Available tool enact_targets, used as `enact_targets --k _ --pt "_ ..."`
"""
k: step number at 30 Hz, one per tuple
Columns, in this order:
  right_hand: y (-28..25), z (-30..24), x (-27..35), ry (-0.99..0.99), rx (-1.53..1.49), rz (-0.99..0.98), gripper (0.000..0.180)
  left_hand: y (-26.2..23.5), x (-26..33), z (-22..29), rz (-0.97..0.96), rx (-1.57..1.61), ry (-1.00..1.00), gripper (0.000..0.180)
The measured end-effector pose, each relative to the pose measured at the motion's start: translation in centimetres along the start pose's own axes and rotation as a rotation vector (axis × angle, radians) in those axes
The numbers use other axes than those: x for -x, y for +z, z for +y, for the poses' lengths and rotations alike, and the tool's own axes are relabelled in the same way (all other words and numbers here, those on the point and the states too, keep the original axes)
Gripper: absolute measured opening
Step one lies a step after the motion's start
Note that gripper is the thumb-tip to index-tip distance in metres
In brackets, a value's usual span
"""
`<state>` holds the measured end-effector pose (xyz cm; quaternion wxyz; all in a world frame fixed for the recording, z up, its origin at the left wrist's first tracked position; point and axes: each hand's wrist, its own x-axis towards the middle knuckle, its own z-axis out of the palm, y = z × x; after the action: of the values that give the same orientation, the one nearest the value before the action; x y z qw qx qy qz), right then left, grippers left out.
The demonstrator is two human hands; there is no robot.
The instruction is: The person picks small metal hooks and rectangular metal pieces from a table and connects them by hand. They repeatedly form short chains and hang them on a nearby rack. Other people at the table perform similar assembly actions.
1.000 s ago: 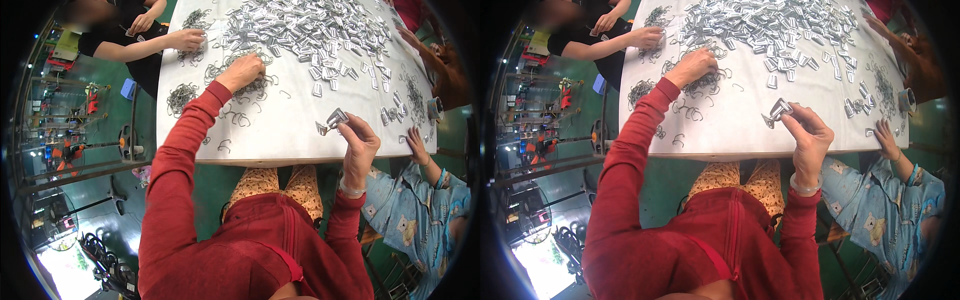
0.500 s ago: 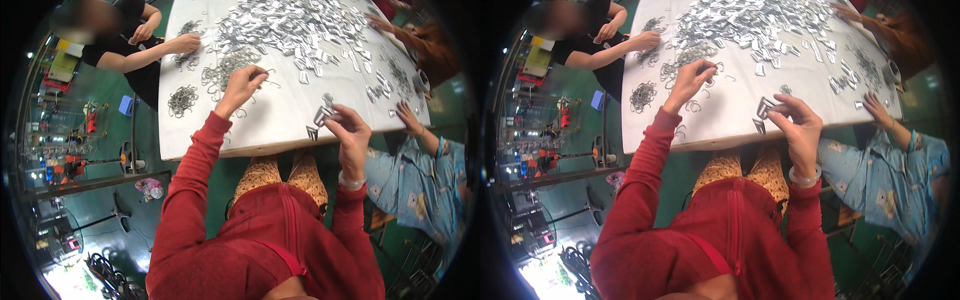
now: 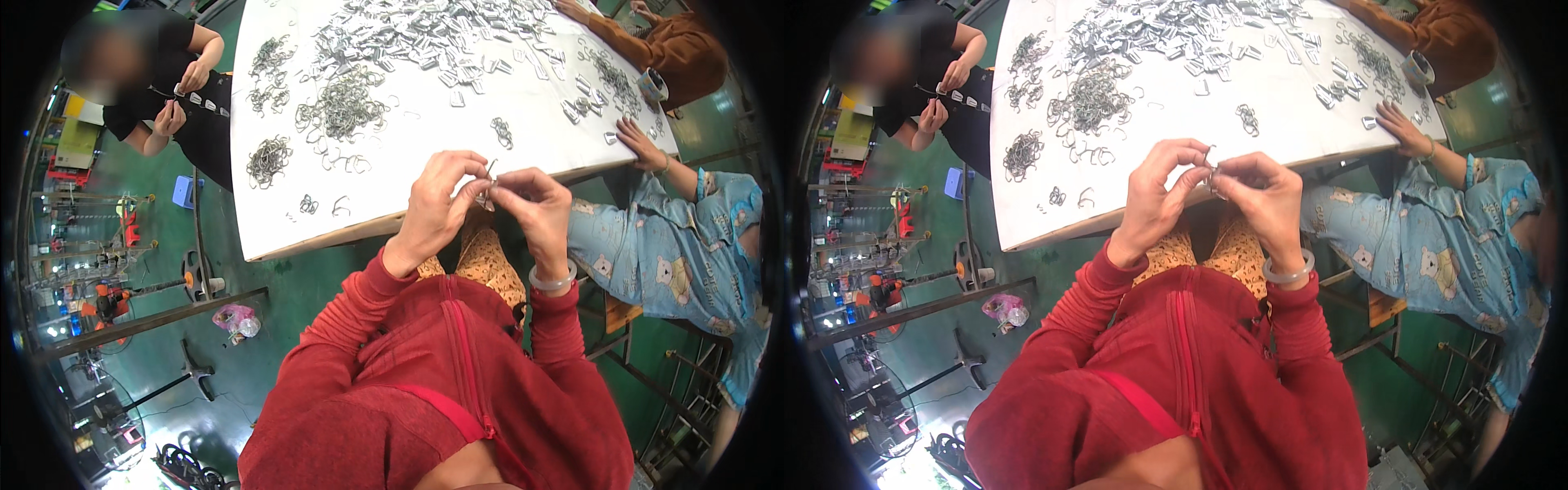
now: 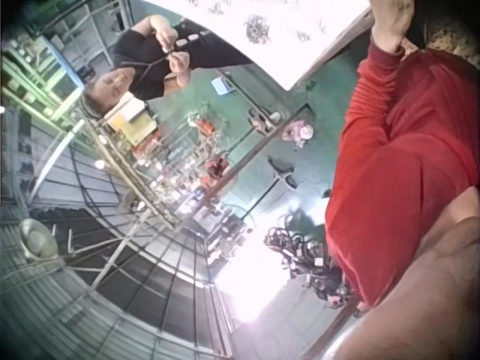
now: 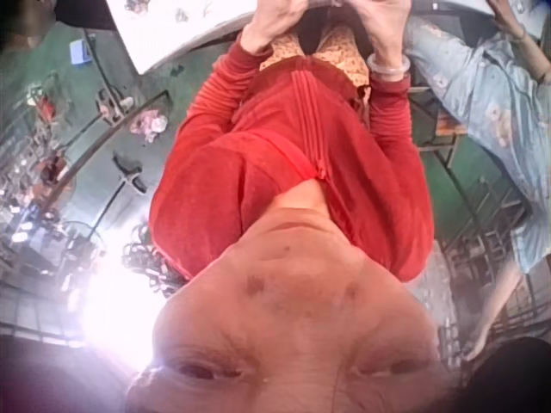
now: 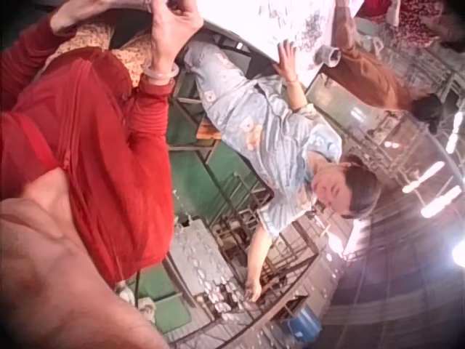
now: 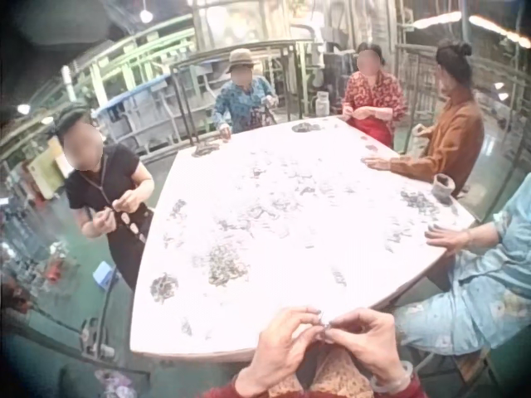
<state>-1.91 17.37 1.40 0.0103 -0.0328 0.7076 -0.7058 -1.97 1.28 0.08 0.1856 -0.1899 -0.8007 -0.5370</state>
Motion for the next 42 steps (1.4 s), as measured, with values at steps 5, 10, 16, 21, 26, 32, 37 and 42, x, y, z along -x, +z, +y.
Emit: enact_targets --k 5,10,16,21,26,32,37,42 --pt "-2.5 0.3 -2.2 -0.035 0.105 -0.175 0.015 0.2 1.6 -0.9 -0.045 0.469 -0.260 0.007" --pt "-0.9 5.3 -11.8 -0.308 0.414 -0.251 0.031 -0.7 2.5 -0.3 -0.103 0.435 -0.266 0.010" --pt "2.4 14.0 -20.7 -0.608 0.818 -0.239 0.028 -0.8 4.1 -0.7 -0.067 0.421 -0.263 0.013" --pt "3.8 11.0 -18.3 -0.212 0.295 -0.096 0.020 -0.8 4.5 -1.2 -0.059 0.394 -0.273 0.014" --pt "1.1 5.9 -10.3 0.126 -0.277 -0.164 0.020 -0.3 3.0 -1.5 -0.067 0.288 -0.301 0.009" --pt "0.4 1.7 -5.1 0.076 -0.159 -0.229 0.025 -0.3 2.5 -2.0 -0.101 0.229 -0.310 0.010" --pt "-0.1 0.1 -3.5 -0.019 0.114 -0.076 0.028 0.3 2.1 -2.2 -0.071 0.104 -0.124 0.010" --pt "0.7 -0.2 -2.7 -0.028 -0.023 -0.065 0.021 -0.6 3.0 -2.5 -0.092 0.038 -0.076 0.014"
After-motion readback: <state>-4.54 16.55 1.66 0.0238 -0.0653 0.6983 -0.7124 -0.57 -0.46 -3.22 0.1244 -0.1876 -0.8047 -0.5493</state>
